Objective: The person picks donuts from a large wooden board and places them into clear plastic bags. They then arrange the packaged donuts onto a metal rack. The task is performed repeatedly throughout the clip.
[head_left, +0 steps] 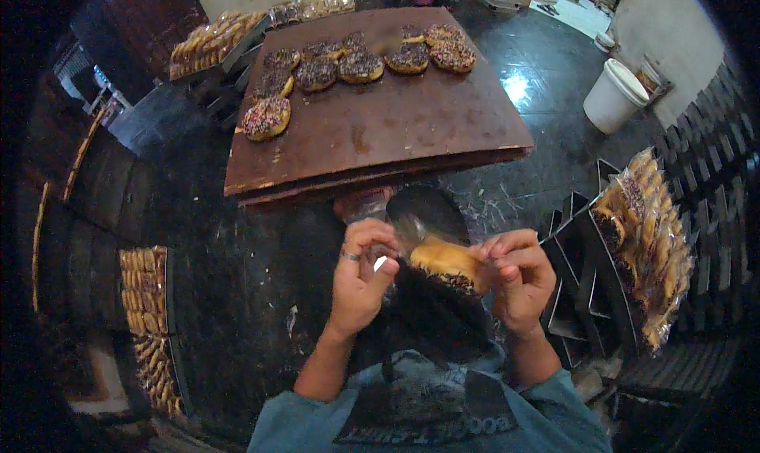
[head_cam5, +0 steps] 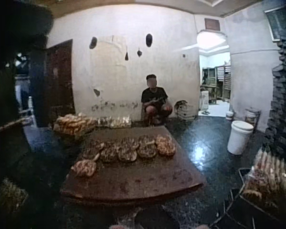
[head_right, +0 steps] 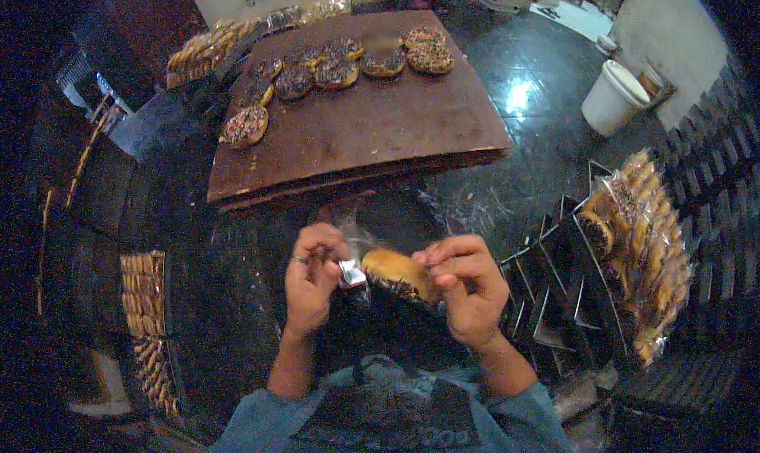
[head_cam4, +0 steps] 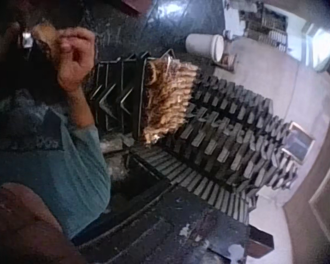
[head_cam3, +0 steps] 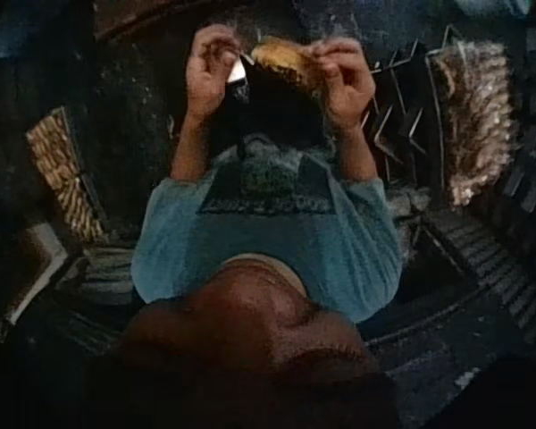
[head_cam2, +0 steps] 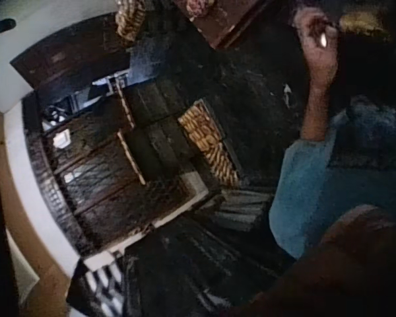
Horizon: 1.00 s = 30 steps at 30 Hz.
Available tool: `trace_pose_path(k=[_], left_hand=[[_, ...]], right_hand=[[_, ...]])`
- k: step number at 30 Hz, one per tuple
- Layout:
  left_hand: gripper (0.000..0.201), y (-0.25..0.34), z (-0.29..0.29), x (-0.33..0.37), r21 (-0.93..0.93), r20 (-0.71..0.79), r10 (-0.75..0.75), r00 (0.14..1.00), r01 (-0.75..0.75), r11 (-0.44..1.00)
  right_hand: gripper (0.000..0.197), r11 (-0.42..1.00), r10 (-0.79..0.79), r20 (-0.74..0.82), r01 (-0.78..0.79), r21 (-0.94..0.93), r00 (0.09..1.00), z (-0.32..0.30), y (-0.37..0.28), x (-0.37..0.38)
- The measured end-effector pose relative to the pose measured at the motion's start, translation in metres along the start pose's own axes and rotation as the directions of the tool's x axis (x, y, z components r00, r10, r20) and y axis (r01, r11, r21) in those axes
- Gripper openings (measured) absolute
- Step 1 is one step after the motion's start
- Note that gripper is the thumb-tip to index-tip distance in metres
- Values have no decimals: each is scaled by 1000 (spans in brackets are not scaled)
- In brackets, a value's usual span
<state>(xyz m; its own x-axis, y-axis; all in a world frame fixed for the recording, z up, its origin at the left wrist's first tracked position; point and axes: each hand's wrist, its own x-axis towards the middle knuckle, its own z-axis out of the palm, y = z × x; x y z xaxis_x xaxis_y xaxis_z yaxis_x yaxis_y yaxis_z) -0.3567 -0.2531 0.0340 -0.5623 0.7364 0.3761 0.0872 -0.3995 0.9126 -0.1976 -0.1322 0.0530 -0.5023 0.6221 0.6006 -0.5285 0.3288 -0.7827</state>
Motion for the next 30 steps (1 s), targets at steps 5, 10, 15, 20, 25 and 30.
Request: trace_pose_path(k=[5,10,15,20,25,30], left_hand=[[21,-28,-7,-4,-184,121,-128,984,149,971],[14,-17,3,-7,-268,-83,-65,994,41,963],[10,-5,8,-3,184,-126,234,964,-209,960],[9,-9,4,-24,15,-103,6,995,-4,1000],[8,-58,15,-14,-115,-208,-299,931,281,953],[18,-76,14,-3,162,-169,-337,926,364,917]], right_hand=[[15,986,138,46,-142,92,989,1,7,-4],[14,966,187,5,-185,178,982,3,11,-2],[11,985,84,-50,-75,153,995,5,-2,3],[9,959,228,-43,-232,-162,973,-24,17,-37],[5,783,615,-251,-617,79,747,-25,56,-32],[9,791,560,-117,-572,-218,820,-50,87,-35]])
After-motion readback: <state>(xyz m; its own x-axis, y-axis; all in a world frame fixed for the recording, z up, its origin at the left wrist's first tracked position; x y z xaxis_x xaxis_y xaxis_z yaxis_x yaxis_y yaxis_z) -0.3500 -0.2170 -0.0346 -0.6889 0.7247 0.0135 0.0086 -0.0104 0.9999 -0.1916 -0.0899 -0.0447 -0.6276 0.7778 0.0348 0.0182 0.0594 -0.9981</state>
